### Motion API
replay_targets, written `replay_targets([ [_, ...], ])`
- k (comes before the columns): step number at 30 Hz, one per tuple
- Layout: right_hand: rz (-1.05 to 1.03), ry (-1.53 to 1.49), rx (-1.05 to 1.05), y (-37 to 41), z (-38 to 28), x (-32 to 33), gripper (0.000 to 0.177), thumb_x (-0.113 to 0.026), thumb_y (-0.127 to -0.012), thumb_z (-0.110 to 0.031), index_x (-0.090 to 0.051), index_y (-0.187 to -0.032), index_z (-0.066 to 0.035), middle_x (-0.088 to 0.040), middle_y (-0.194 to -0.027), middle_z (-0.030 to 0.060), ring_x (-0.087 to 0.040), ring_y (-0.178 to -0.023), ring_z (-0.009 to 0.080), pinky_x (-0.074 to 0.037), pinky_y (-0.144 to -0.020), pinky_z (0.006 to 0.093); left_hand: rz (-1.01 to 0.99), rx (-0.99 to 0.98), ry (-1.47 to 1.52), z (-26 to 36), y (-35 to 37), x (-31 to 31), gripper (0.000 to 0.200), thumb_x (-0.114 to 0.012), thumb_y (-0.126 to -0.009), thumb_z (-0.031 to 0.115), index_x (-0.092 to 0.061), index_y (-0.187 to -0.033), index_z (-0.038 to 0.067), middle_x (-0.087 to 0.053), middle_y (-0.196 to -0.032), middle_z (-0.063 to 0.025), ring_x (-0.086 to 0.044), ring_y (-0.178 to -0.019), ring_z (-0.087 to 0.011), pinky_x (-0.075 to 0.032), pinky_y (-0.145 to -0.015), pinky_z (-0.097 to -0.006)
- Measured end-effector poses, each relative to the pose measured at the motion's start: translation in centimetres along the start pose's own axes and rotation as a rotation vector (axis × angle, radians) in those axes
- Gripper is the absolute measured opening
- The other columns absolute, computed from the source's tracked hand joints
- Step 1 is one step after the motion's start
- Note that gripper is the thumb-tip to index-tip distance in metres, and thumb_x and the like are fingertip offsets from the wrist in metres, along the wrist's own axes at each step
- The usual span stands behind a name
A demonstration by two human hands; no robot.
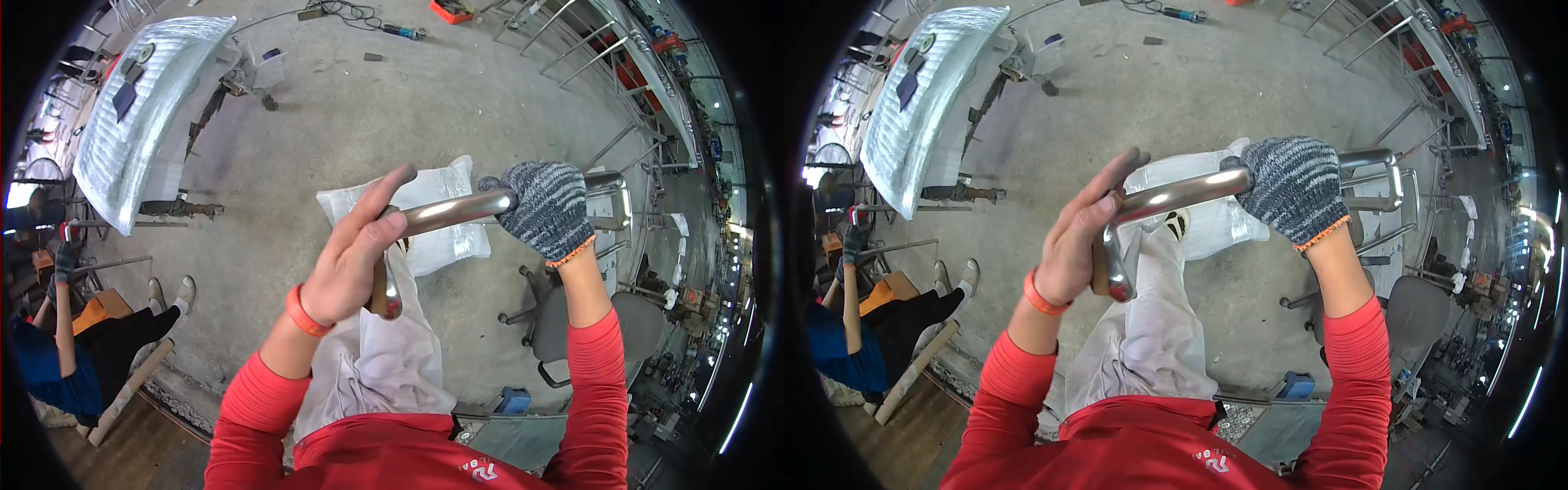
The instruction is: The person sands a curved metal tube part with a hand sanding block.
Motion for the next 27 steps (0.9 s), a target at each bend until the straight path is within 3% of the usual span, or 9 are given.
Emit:
replay_targets([
  [4,0.005,-0.043,0.011,-0.1,-0.3,0.2,0.025,-0.07,-0.071,-0.036,-0.067,-0.074,-0.011,-0.064,-0.067,0.0116,-0.064,-0.063,0.0309,-0.049,-0.059,0.0438,-0.258,0.012,-0.055,1.1,-2.8,-1.3,0.067,-0.037,-0.104,0.039,-0.028,-0.151,-0.008,-0.036,-0.154,-0.0222,-0.035,-0.143,-0.0293,-0.023,-0.118,-0.037],
  [9,0.012,-0.024,0.052,0.1,-0.8,0.4,0.024,-0.07,-0.072,-0.035,-0.067,-0.074,-0.012,-0.064,-0.069,0.0108,-0.064,-0.065,0.0319,-0.048,-0.06,0.0437,-0.556,0.077,-0.031,0.8,-5.3,-4.0,0.072,-0.019,-0.107,0.052,-0.027,-0.153,-0.002,-0.037,-0.154,-0.0189,-0.036,-0.142,-0.0264,-0.028,-0.116,-0.0354],
  [13,0.032,-0.047,0.051,0.4,-0.4,0.5,0.022,-0.073,-0.07,-0.03,-0.067,-0.078,-0.01,-0.065,-0.071,0.0115,-0.064,-0.068,0.0322,-0.049,-0.063,0.0441,-0.382,-0.051,0.0,0.8,-3.3,-2.7,0.079,-0.014,-0.104,0.058,-0.029,-0.153,-0.002,-0.038,-0.154,-0.0197,-0.037,-0.141,-0.0278,-0.027,-0.116,-0.0368],
  [16,-0.031,-0.027,0.005,0.2,-0.1,0.0,0.027,-0.078,-0.066,-0.029,-0.067,-0.081,-0.009,-0.067,-0.076,0.0119,-0.065,-0.072,0.0319,-0.049,-0.066,0.0439,0.018,-0.279,-0.158,1.4,0.3,0.1,0.083,-0.025,-0.103,0.059,-0.027,-0.15,-0.01,-0.033,-0.153,-0.0289,-0.029,-0.146,-0.0344,-0.02,-0.119,-0.0406],
  [19,0.132,-0.039,0.089,-0.2,-0.9,1.5,0.024,-0.077,-0.075,-0.03,-0.067,-0.074,-0.009,-0.064,-0.068,0.0125,-0.063,-0.063,0.0323,-0.048,-0.06,0.0423,0.267,-0.346,-0.317,1.0,3.4,0.3,0.088,-0.021,-0.1,0.064,-0.025,-0.151,-0.008,-0.023,-0.157,-0.0301,-0.021,-0.148,-0.039,-0.016,-0.119,-0.0454],
  [22,0.143,-0.042,0.089,-0.9,-1.3,1.5,0.027,-0.076,-0.079,-0.031,-0.065,-0.068,-0.009,-0.061,-0.063,0.0132,-0.061,-0.059,0.033,-0.047,-0.057,0.0412,0.216,-0.273,-0.278,0.7,3.5,0.8,0.091,-0.019,-0.099,0.067,-0.024,-0.152,-0.007,-0.015,-0.16,-0.0283,-0.016,-0.149,-0.0401,-0.015,-0.119,-0.0475],
  [24,0.164,-0.031,0.097,-1.2,-1.4,1.5,0.03,-0.075,-0.081,-0.032,-0.064,-0.066,-0.009,-0.06,-0.063,0.0131,-0.06,-0.057,0.0333,-0.047,-0.055,0.0411,0.205,-0.276,-0.265,1.3,1.8,2.0,0.089,-0.02,-0.099,0.066,-0.029,-0.15,-0.007,-0.021,-0.159,-0.027,-0.021,-0.148,-0.039,-0.015,-0.12,-0.0469],
  [26,0.166,-0.054,0.109,-1.3,-1.5,1.4,0.031,-0.075,-0.081,-0.033,-0.063,-0.065,-0.009,-0.06,-0.062,0.0126,-0.06,-0.057,0.0331,-0.046,-0.055,0.0419,-0.103,-0.132,-0.177,0.8,-0.6,1.2,0.095,-0.014,-0.097,0.072,-0.029,-0.152,-0.004,-0.039,-0.153,-0.0215,-0.037,-0.142,-0.0313,-0.026,-0.117,-0.0399],
  [27,0.131,-0.023,0.089,-1.2,-1.6,1.3,0.029,-0.076,-0.079,-0.033,-0.064,-0.068,-0.008,-0.061,-0.064,0.0122,-0.06,-0.06,0.0329,-0.046,-0.056,0.0422,-0.102,-0.13,-0.174,1.1,-1.7,1.5,0.095,-0.014,-0.097,0.072,-0.029,-0.152,-0.004,-0.039,-0.153,-0.0215,-0.037,-0.142,-0.0313,-0.026,-0.117,-0.0399],
])
Point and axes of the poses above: each hand's wrist, its own y-axis away from the middle knuckle, its own x-axis out of the back of the hand, z = x × y, the point moved 9 cm from there along -y, towards the middle knuckle
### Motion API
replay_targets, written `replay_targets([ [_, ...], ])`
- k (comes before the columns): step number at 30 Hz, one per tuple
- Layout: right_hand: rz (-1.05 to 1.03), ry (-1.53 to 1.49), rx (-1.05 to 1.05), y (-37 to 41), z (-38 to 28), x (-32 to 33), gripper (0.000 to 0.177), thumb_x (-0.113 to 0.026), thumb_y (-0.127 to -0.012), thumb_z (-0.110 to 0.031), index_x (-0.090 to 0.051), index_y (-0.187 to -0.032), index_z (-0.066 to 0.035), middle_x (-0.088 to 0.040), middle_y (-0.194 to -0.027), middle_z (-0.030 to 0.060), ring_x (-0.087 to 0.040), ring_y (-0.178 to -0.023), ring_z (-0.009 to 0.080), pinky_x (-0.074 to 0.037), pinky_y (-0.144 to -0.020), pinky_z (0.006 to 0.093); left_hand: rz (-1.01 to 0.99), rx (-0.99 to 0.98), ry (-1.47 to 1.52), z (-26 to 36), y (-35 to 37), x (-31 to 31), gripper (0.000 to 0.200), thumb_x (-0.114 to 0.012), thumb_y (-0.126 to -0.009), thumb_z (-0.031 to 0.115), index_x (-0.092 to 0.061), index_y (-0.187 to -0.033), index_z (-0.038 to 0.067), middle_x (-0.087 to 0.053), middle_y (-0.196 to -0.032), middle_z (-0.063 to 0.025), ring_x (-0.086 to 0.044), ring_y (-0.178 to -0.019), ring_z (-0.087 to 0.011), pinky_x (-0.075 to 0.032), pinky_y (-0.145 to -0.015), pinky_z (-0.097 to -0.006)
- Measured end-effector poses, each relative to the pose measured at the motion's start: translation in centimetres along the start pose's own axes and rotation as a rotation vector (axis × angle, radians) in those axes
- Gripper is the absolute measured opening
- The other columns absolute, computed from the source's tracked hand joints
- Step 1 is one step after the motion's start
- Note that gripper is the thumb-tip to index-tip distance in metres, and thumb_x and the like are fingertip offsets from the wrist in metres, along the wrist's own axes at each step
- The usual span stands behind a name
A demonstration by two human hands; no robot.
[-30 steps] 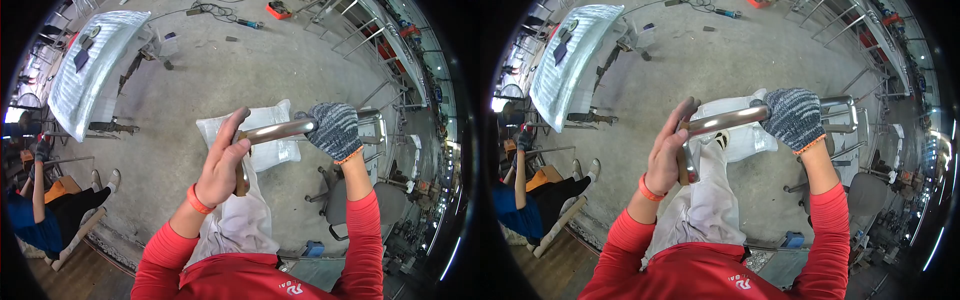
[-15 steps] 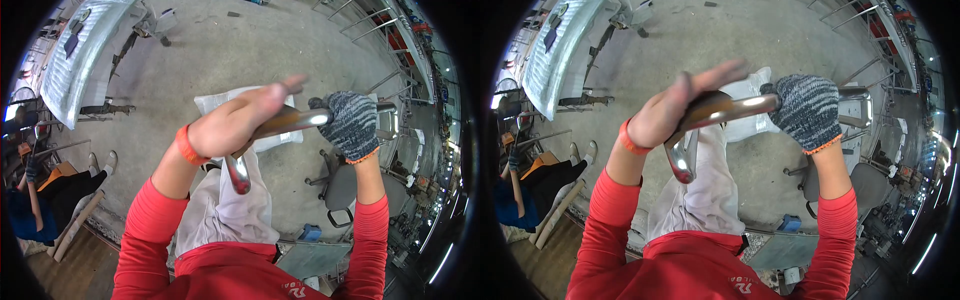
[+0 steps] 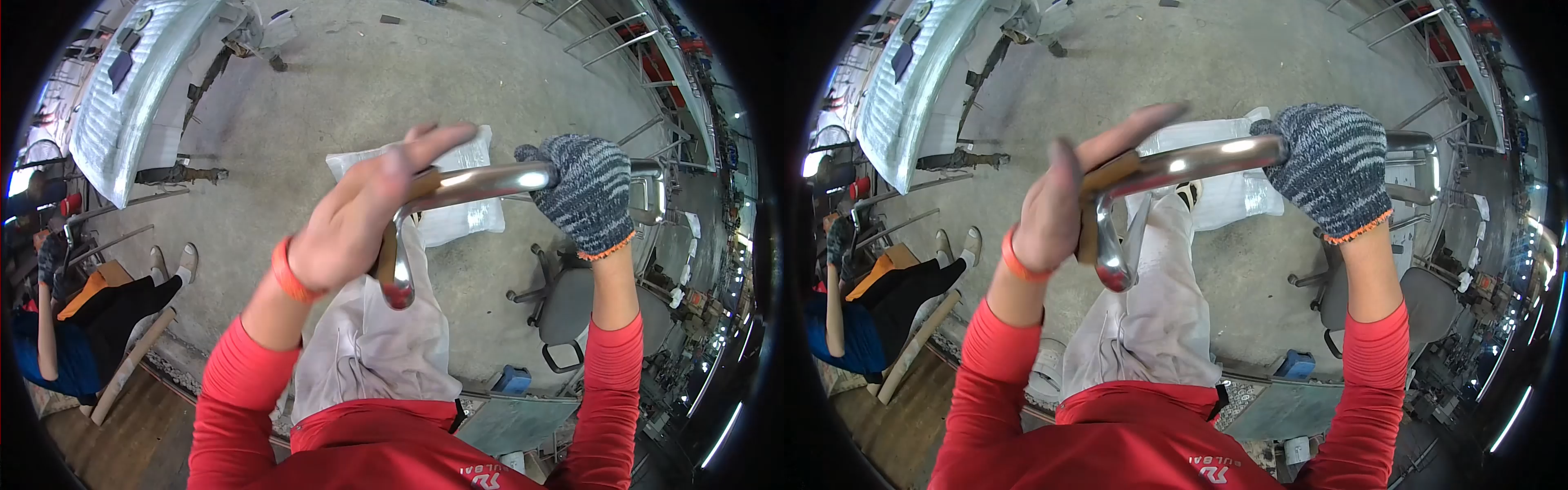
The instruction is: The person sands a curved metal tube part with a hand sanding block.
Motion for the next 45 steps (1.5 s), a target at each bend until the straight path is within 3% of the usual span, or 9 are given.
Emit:
replay_targets([
  [7,-0.107,0.038,-0.062,1.1,0.5,-0.4,0.025,-0.074,-0.069,-0.034,-0.069,-0.079,-0.012,-0.064,-0.072,0.0101,-0.064,-0.068,0.0314,-0.05,-0.064,0.0434,-0.585,0.222,0.07,-1.1,-4.1,-5.3,0.091,-0.03,-0.098,0.069,-0.032,-0.15,-0.005,-0.052,-0.139,-0.0217,-0.043,-0.136,-0.0324,-0.036,-0.111,-0.0423],
  [21,-0.095,0.012,-0.066,1.6,0.0,-0.1,0.018,-0.074,-0.073,-0.028,-0.068,-0.076,-0.01,-0.064,-0.071,0.0112,-0.063,-0.067,0.0316,-0.048,-0.063,0.0432,0.323,-0.294,-0.087,2.6,4.8,-1.2,0.088,-0.026,-0.099,0.065,-0.032,-0.149,-0.007,-0.03,-0.155,-0.0286,-0.016,-0.149,-0.0418,-0.011,-0.12,-0.0485],
  [26,-0.132,0.008,-0.086,1.6,-0.2,0.0,0.022,-0.073,-0.07,-0.029,-0.069,-0.081,-0.01,-0.066,-0.074,0.0112,-0.064,-0.07,0.0319,-0.049,-0.065,0.0432,-0.369,-0.09,-0.109,0.7,-0.9,-2.7,0.091,-0.022,-0.098,0.069,-0.032,-0.151,-0.004,-0.054,-0.138,-0.0232,-0.038,-0.142,-0.0327,-0.025,-0.117,-0.0434],
  [31,-0.187,0.041,-0.155,1.2,0.2,-0.1,0.024,-0.072,-0.068,-0.03,-0.067,-0.082,-0.01,-0.066,-0.077,0.0111,-0.064,-0.072,0.0328,-0.048,-0.064,0.0454,-0.605,0.095,0.043,0.1,-3.4,-5.8,0.09,-0.03,-0.099,0.067,-0.033,-0.15,-0.007,-0.06,-0.131,-0.0186,-0.053,-0.124,-0.0271,-0.036,-0.107,-0.0331],
  [35,-0.203,0.027,-0.141,1.2,0.4,-0.4,0.024,-0.073,-0.066,-0.034,-0.072,-0.081,-0.015,-0.068,-0.074,0.0103,-0.067,-0.071,0.031,-0.052,-0.066,0.043,-0.305,-0.167,0.084,0.6,-0.7,-3.5,0.094,-0.034,-0.097,0.07,-0.03,-0.151,-0.007,-0.054,-0.139,-0.0175,-0.053,-0.101,-0.0211,-0.04,-0.098,-0.0324],
  [37,-0.152,0.021,-0.1,1.4,0.3,-0.3,0.022,-0.074,-0.07,-0.034,-0.07,-0.077,-0.013,-0.067,-0.073,0.0101,-0.065,-0.069,0.0315,-0.05,-0.064,0.0433,-0.137,-0.057,-0.008,0.5,1.1,-2.1,0.102,-0.035,-0.093,0.075,-0.028,-0.151,-0.008,-0.049,-0.144,-0.022,-0.049,-0.128,-0.0274,-0.033,-0.111,-0.0378],
  [38,-0.101,0.016,-0.059,1.5,0.0,0.1,0.023,-0.074,-0.073,-0.033,-0.067,-0.074,-0.011,-0.065,-0.072,0.01,-0.064,-0.067,0.032,-0.048,-0.062,0.0436,-0.014,-0.125,0.071,0.5,2.3,-1.9,0.091,-0.043,-0.096,0.063,-0.024,-0.153,-0.005,-0.025,-0.158,-0.0272,-0.019,-0.149,-0.0371,-0.009,-0.12,-0.0484],
  [42,-0.113,0.053,-0.083,1.2,0.1,0.1,0.022,-0.074,-0.074,-0.032,-0.067,-0.075,-0.012,-0.065,-0.073,0.0113,-0.064,-0.068,0.0325,-0.048,-0.063,0.0435,0.243,-0.376,-0.11,-0.9,5.9,-2.4,0.098,-0.039,-0.095,0.068,-0.015,-0.155,-0.006,-0.007,-0.161,-0.0283,-0.008,-0.151,-0.0384,-0.009,-0.12,-0.047],
  [45,-0.122,0.053,-0.089,0.7,0.0,0.0,0.021,-0.073,-0.073,-0.031,-0.068,-0.077,-0.011,-0.065,-0.074,0.0119,-0.064,-0.069,0.0329,-0.048,-0.063,0.0439,0.112,-0.192,0.005,-0.5,4.2,-1.1,0.096,-0.037,-0.095,0.068,-0.016,-0.155,-0.005,-0.007,-0.162,-0.0282,-0.009,-0.151,-0.0385,-0.008,-0.12,-0.0471],
])
Point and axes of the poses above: each hand's wrist, its own y-axis away from the middle knuckle, its own x-axis out of the back of the hand, z = x × y, the point moved 9 cm from there along -y, towards the middle knuckle
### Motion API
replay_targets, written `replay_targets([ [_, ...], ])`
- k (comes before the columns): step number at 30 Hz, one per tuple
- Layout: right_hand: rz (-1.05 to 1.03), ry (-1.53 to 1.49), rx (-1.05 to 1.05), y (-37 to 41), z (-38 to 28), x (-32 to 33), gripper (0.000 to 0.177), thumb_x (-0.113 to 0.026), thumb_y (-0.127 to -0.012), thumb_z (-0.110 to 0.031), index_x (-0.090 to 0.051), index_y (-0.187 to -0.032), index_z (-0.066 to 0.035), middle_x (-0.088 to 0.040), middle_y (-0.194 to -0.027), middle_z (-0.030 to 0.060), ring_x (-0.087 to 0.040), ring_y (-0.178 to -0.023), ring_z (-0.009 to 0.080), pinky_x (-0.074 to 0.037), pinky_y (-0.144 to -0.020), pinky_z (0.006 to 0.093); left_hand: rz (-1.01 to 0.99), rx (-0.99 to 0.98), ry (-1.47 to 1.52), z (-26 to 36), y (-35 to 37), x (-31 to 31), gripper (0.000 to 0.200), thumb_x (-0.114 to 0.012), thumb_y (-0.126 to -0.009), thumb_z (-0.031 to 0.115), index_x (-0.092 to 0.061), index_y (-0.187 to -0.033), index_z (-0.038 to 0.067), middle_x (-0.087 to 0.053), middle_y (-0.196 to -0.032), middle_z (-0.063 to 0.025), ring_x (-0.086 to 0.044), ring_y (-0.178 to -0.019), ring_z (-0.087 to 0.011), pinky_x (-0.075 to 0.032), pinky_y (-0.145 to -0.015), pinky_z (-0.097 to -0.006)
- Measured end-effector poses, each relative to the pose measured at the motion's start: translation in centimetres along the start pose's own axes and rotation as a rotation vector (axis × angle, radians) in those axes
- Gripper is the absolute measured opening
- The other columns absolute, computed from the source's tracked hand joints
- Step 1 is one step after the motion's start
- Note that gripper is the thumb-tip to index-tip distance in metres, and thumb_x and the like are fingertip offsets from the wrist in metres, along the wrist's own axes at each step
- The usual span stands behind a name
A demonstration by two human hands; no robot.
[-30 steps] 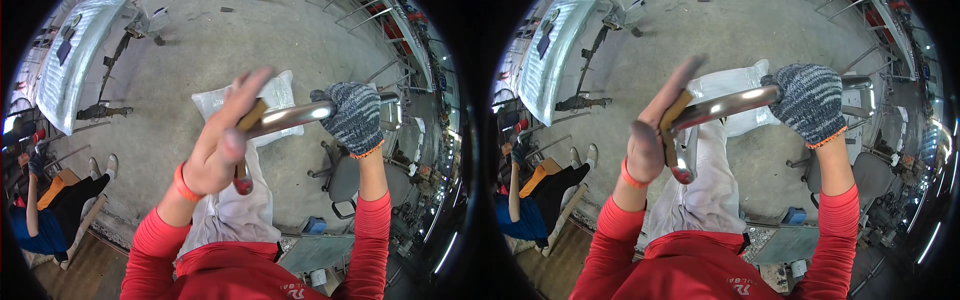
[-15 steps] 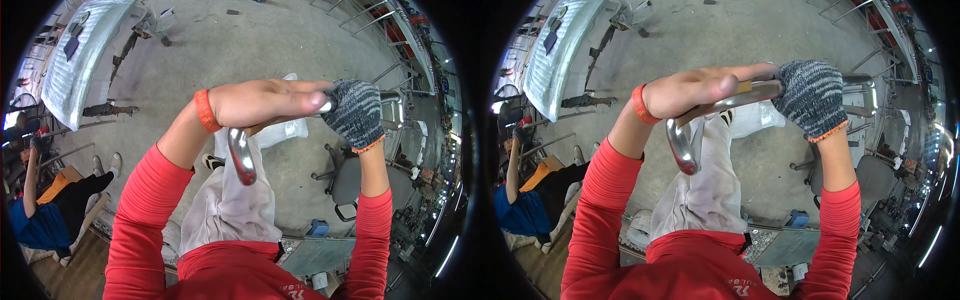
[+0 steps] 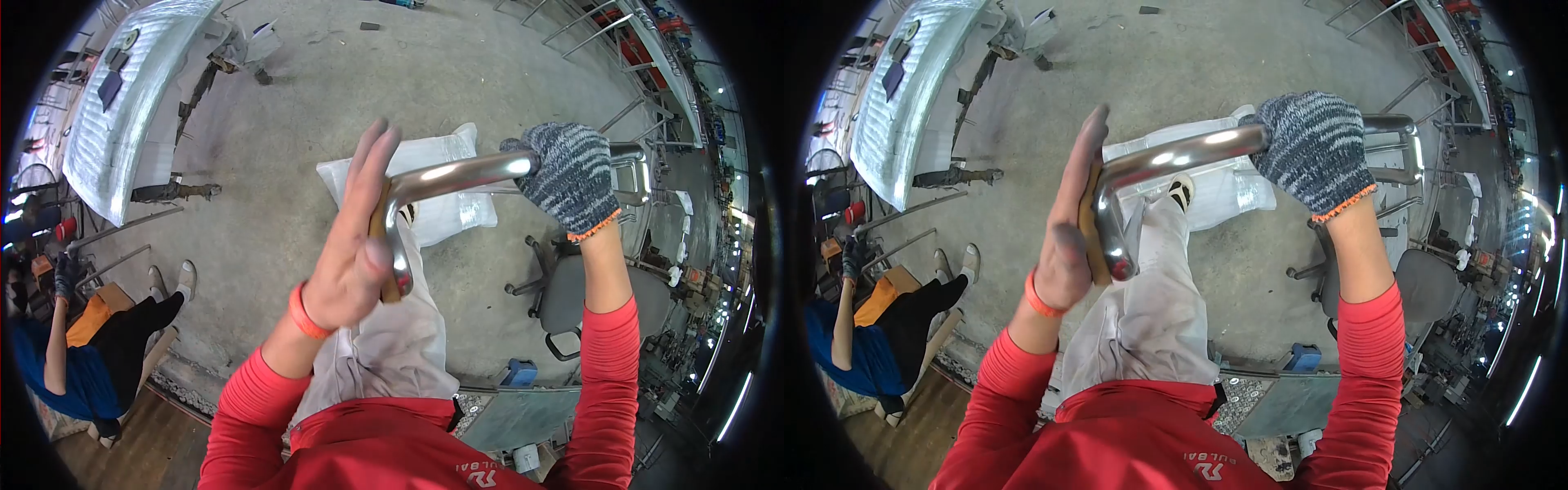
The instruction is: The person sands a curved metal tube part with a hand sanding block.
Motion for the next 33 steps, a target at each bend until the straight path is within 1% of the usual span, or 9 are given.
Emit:
replay_targets([
  [1,-0.038,0.013,-0.017,-0.1,0.2,-0.3,0.021,-0.073,-0.074,-0.031,-0.07,-0.079,-0.011,-0.067,-0.075,0.0116,-0.064,-0.07,0.0328,-0.049,-0.064,0.0441,-0.034,0.037,0.021,-0.4,-0.7,0.1,0.094,-0.038,-0.096,0.066,-0.018,-0.154,-0.004,-0.026,-0.155,-0.0298,-0.015,-0.15,-0.0398,-0.009,-0.12,-0.0485],
  [4,-0.005,-0.02,-0.039,-0.2,0.1,0.0,0.023,-0.073,-0.067,-0.033,-0.07,-0.079,-0.014,-0.067,-0.072,0.0102,-0.066,-0.071,0.0313,-0.053,-0.065,0.0433,-0.278,0.012,-0.02,0.3,-4.9,-0.2,0.089,-0.038,-0.097,0.064,-0.025,-0.153,-0.005,-0.046,-0.141,-0.0268,-0.027,-0.146,-0.036,-0.012,-0.12,-0.0474],
  [8,-0.011,0.008,0.001,-0.1,0.3,-0.6,0.022,-0.073,-0.067,-0.033,-0.07,-0.079,-0.014,-0.066,-0.072,0.0102,-0.066,-0.072,0.0308,-0.053,-0.065,0.0431,-0.432,0.044,0.037,-0.4,-8.2,-2.0,0.093,-0.027,-0.098,0.069,-0.029,-0.151,-0.007,-0.036,-0.155,-0.0221,-0.032,-0.145,-0.0342,-0.023,-0.118,-0.0395],
  [10,-0.047,0.022,0.01,0.1,0.4,-0.8,0.024,-0.073,-0.073,-0.031,-0.071,-0.086,-0.011,-0.068,-0.079,0.0103,-0.065,-0.072,0.0321,-0.05,-0.066,0.0442,-0.707,0.279,0.043,-2.3,-7.7,-4.2,0.086,-0.03,-0.101,0.064,-0.029,-0.151,-0.005,-0.035,-0.155,-0.0225,-0.033,-0.144,-0.0343,-0.025,-0.117,-0.0379],
  [16,-0.047,-0.008,-0.008,0.4,0.6,-0.7,0.023,-0.075,-0.071,-0.029,-0.071,-0.085,-0.011,-0.068,-0.08,0.0105,-0.064,-0.072,0.0316,-0.05,-0.066,0.0439,-0.343,0.076,-0.023,0.4,-3.6,-2.2,0.11,-0.036,-0.086,0.082,-0.027,-0.152,-0.005,-0.03,-0.157,-0.0249,-0.031,-0.145,-0.035,-0.023,-0.118,-0.0423],
  [19,0.008,0.005,-0.017,0.2,0.6,-0.3,0.025,-0.075,-0.064,-0.033,-0.072,-0.081,-0.014,-0.068,-0.076,0.0101,-0.067,-0.074,0.0308,-0.054,-0.068,0.0432,0.115,-0.253,-0.194,0.6,-0.2,-0.1,0.113,-0.039,-0.084,0.083,-0.02,-0.155,-0.002,-0.012,-0.161,-0.0276,-0.01,-0.151,-0.0406,-0.013,-0.12,-0.0474],
  [24,0.004,0.054,-0.045,-0.1,0.3,-0.3,0.025,-0.073,-0.067,-0.035,-0.072,-0.08,-0.014,-0.067,-0.073,0.0102,-0.067,-0.071,0.0314,-0.053,-0.065,0.0432,0.162,-0.179,-0.088,1.3,-0.5,0.7,0.111,-0.031,-0.086,0.084,-0.021,-0.154,-0.003,-0.015,-0.161,-0.0258,-0.011,-0.15,-0.0419,-0.01,-0.12,-0.0499],
  [26,-0.006,0.013,-0.04,-0.2,0.1,-0.1,0.023,-0.073,-0.07,-0.034,-0.071,-0.08,-0.013,-0.066,-0.073,0.0104,-0.065,-0.069,0.032,-0.051,-0.064,0.0438,-0.285,0.093,0.005,-0.4,-3.8,-0.1,0.113,-0.019,-0.086,0.085,-0.02,-0.154,-0.004,-0.029,-0.157,-0.0239,-0.021,-0.149,-0.0367,-0.015,-0.121,-0.0452],
  [33,-0.065,0.034,-0.062,-0.1,0.0,-0.1,0.024,-0.072,-0.069,-0.034,-0.072,-0.081,-0.013,-0.069,-0.074,0.0108,-0.068,-0.073,0.0303,-0.054,-0.066,0.0424,-0.666,0.23,0.083,-2.1,-7.8,-4.1,0.097,-0.027,-0.095,0.074,-0.023,-0.154,-0.003,-0.04,-0.151,-0.0253,-0.035,-0.144,-0.0327,-0.025,-0.117,-0.0377],
])
Point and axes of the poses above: each hand's wrist, its own y-axis away from the middle knuckle, its own x-axis out of the back of the hand, z = x × y, the point moved 9 cm from there along -y, towards the middle knuckle
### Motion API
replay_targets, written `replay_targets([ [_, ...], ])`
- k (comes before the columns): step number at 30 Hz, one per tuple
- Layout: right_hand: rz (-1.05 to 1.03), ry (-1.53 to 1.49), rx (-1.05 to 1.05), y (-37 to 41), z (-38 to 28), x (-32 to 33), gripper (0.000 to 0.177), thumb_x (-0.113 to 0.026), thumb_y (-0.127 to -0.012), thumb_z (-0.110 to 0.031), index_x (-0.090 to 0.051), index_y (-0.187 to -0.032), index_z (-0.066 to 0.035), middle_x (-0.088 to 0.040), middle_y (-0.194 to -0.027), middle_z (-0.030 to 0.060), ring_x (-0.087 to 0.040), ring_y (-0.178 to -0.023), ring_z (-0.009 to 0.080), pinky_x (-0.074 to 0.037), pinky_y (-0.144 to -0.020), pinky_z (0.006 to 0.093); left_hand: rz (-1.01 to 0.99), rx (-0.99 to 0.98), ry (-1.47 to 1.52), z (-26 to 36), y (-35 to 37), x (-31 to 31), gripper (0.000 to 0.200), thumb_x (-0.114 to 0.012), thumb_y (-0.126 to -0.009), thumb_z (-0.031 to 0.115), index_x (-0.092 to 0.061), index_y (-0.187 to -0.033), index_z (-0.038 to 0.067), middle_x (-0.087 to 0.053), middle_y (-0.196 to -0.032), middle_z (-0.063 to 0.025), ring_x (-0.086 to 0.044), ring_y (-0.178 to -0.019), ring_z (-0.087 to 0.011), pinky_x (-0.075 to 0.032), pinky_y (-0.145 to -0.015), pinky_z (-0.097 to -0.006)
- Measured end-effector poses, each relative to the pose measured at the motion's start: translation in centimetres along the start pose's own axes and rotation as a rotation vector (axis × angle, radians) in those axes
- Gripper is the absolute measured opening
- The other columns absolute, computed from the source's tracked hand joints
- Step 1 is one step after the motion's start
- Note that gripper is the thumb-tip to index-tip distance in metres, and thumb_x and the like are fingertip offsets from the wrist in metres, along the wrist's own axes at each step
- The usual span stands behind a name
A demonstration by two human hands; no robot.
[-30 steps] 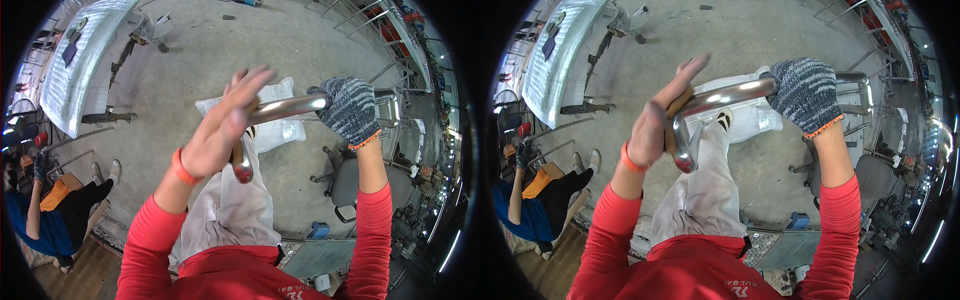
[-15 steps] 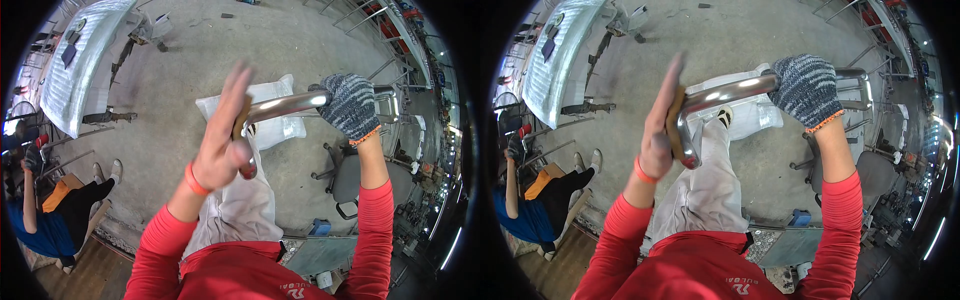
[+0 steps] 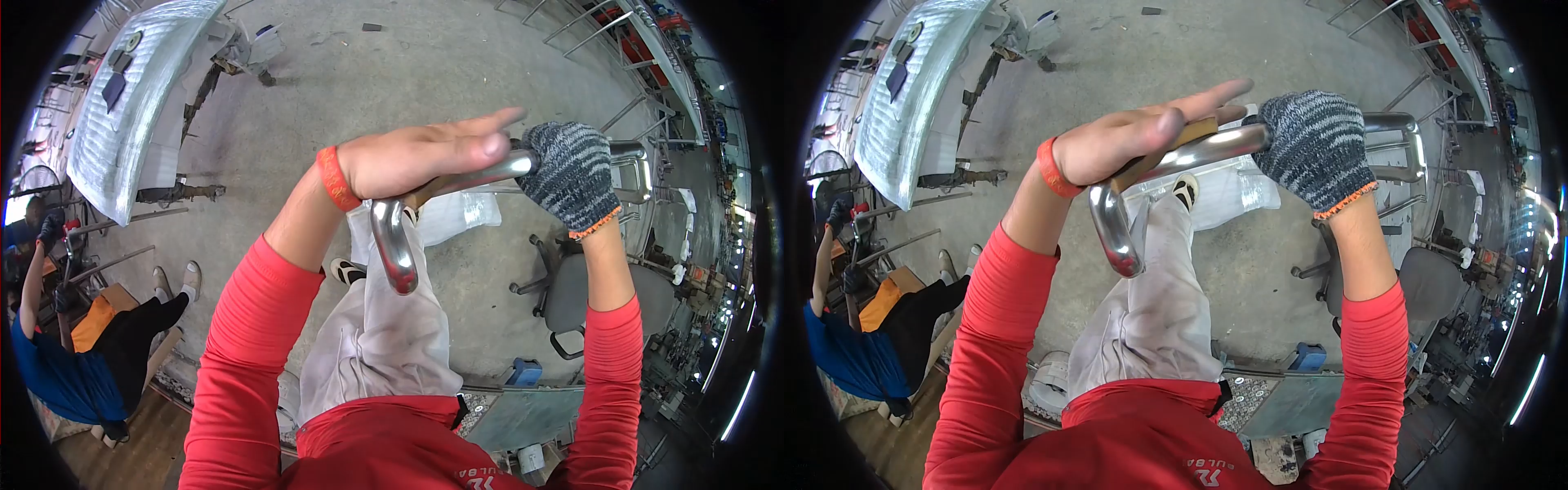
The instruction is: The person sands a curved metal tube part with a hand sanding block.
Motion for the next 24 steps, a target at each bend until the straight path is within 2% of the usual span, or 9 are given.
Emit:
replay_targets([
  [5,-0.003,-0.01,-0.013,0.4,0.4,-0.4,0.023,-0.073,-0.067,-0.032,-0.072,-0.081,-0.013,-0.068,-0.073,0.0114,-0.068,-0.072,0.0311,-0.054,-0.066,0.043,0.219,-0.147,-0.021,0.8,3.9,-1.5,0.112,-0.035,-0.086,0.083,-0.018,-0.155,-0.004,-0.036,-0.152,-0.0273,-0.038,-0.141,-0.0357,-0.028,-0.116,-0.0396],
  [8,0.011,0.002,0.002,0.8,0.3,-0.4,0.022,-0.073,-0.07,-0.031,-0.07,-0.079,-0.012,-0.066,-0.073,0.0118,-0.065,-0.07,0.0322,-0.051,-0.064,0.0434,0.674,-0.224,-0.032,1.3,7.8,-1.2,0.116,-0.043,-0.085,0.081,-0.012,-0.155,-0.006,-0.023,-0.158,-0.0276,-0.02,-0.149,-0.0337,-0.011,-0.121,-0.0427],
  [11,0.011,0.021,0.024,0.7,-0.1,-0.2,0.021,-0.074,-0.073,-0.03,-0.069,-0.079,-0.011,-0.065,-0.074,0.0116,-0.063,-0.068,0.0324,-0.049,-0.064,0.0431,1.011,-0.465,-0.225,0.1,9.8,-4.5,0.122,-0.043,-0.082,0.084,-0.006,-0.155,-0.006,-0.019,-0.16,-0.0275,-0.018,-0.15,-0.0327,-0.011,-0.121,-0.0418],
  [13,0.003,-0.009,0.031,0.5,-0.2,-0.2,0.021,-0.074,-0.072,-0.03,-0.07,-0.081,-0.011,-0.065,-0.074,0.0112,-0.062,-0.068,0.0323,-0.049,-0.065,0.043,0.876,-0.335,-0.309,0.3,10.2,-4.0,0.125,-0.042,-0.08,0.086,-0.002,-0.155,-0.006,-0.017,-0.16,-0.0277,-0.024,-0.148,-0.0335,-0.017,-0.12,-0.0411],
  [17,-0.012,-0.047,-0.032,0.4,0.1,0.0,0.021,-0.074,-0.072,-0.029,-0.071,-0.084,-0.012,-0.066,-0.075,0.0112,-0.063,-0.07,0.0323,-0.049,-0.067,0.0436,0.704,-0.248,0.041,0.7,7.1,0.9,0.112,-0.043,-0.087,0.079,-0.012,-0.155,-0.005,-0.025,-0.157,-0.0294,-0.036,-0.142,-0.0339,-0.027,-0.116,-0.0404],
  [19,-0.036,-0.031,-0.03,0.3,0.0,-0.4,0.02,-0.073,-0.072,-0.029,-0.071,-0.083,-0.012,-0.066,-0.075,0.0111,-0.064,-0.071,0.0321,-0.049,-0.067,0.0443,0.279,-0.202,0.127,1.1,3.9,0.5,0.097,-0.043,-0.094,0.069,-0.02,-0.155,-0.003,-0.03,-0.155,-0.0295,-0.035,-0.143,-0.0335,-0.026,-0.116,-0.0401],
  [20,-0.04,-0.025,-0.039,0.3,0.0,-0.3,0.021,-0.073,-0.071,-0.03,-0.072,-0.082,-0.013,-0.068,-0.075,0.0116,-0.066,-0.072,0.0314,-0.052,-0.067,0.0436,0.179,-0.156,-0.003,1.1,2.5,0.7,0.101,-0.034,-0.092,0.076,-0.022,-0.155,-0.001,-0.045,-0.146,-0.0292,-0.044,-0.136,-0.0346,-0.033,-0.112,-0.0405],
  [23,-0.055,-0.019,-0.02,0.5,0.1,-0.6,0.021,-0.072,-0.069,-0.03,-0.073,-0.082,-0.013,-0.069,-0.075,0.0119,-0.069,-0.074,0.0308,-0.054,-0.067,0.0428,-0.033,-0.082,-0.066,0.4,-0.9,-0.2,0.09,-0.03,-0.097,0.069,-0.024,-0.156,0.002,-0.05,-0.142,-0.0272,-0.048,-0.132,-0.0298,-0.033,-0.111,-0.0369],
  [24,-0.051,-0.017,-0.017,0.6,0.1,-0.5,0.022,-0.072,-0.069,-0.031,-0.073,-0.083,-0.014,-0.069,-0.076,0.0118,-0.069,-0.074,0.0307,-0.055,-0.067,0.0427,0.007,-0.08,-0.064,0.5,-1.3,-0.2,0.077,-0.042,-0.101,0.055,-0.024,-0.156,0.004,-0.056,-0.137,-0.0225,-0.061,-0.111,-0.023,-0.045,-0.097,-0.0312],
])
Point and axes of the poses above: each hand's wrist, its own y-axis away from the middle knuckle, its own x-axis out of the back of the hand, z = x × y, the point moved 9 cm from there along -y, towards the middle knuckle
